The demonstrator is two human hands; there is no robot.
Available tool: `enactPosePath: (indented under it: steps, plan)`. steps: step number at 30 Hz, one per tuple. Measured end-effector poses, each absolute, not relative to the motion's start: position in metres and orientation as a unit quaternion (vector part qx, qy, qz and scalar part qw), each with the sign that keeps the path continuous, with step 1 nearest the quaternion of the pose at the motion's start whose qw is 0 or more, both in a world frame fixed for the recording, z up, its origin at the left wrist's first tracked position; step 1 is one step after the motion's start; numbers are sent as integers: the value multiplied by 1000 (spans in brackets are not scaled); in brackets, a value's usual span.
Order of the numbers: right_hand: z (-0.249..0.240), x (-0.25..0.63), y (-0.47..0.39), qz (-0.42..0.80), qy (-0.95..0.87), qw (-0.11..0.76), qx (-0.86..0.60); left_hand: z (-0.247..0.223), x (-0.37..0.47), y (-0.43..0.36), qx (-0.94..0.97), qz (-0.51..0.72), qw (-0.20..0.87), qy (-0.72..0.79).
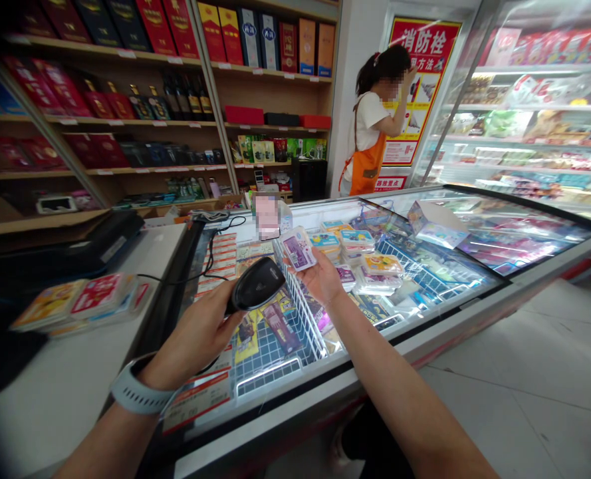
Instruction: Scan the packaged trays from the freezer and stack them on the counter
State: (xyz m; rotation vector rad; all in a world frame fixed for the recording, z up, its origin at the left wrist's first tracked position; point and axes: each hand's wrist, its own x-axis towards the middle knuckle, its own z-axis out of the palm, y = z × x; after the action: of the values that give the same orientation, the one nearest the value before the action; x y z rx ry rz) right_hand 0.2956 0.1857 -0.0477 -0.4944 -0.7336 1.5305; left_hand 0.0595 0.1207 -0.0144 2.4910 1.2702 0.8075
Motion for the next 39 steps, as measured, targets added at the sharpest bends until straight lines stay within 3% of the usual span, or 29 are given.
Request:
enactPosePath:
  steps: [28, 34, 39]
  plan:
    - [-47, 294, 179, 615, -380, 656, -218, -18, 60, 123, 848, 273, 104, 442]
    - [-8, 274, 167, 525, -458, 670, -256, -19, 62, 122, 846, 267, 97, 452]
    - [41, 214, 158, 450, -582, 612, -292, -22, 64, 124, 846, 249, 83, 464]
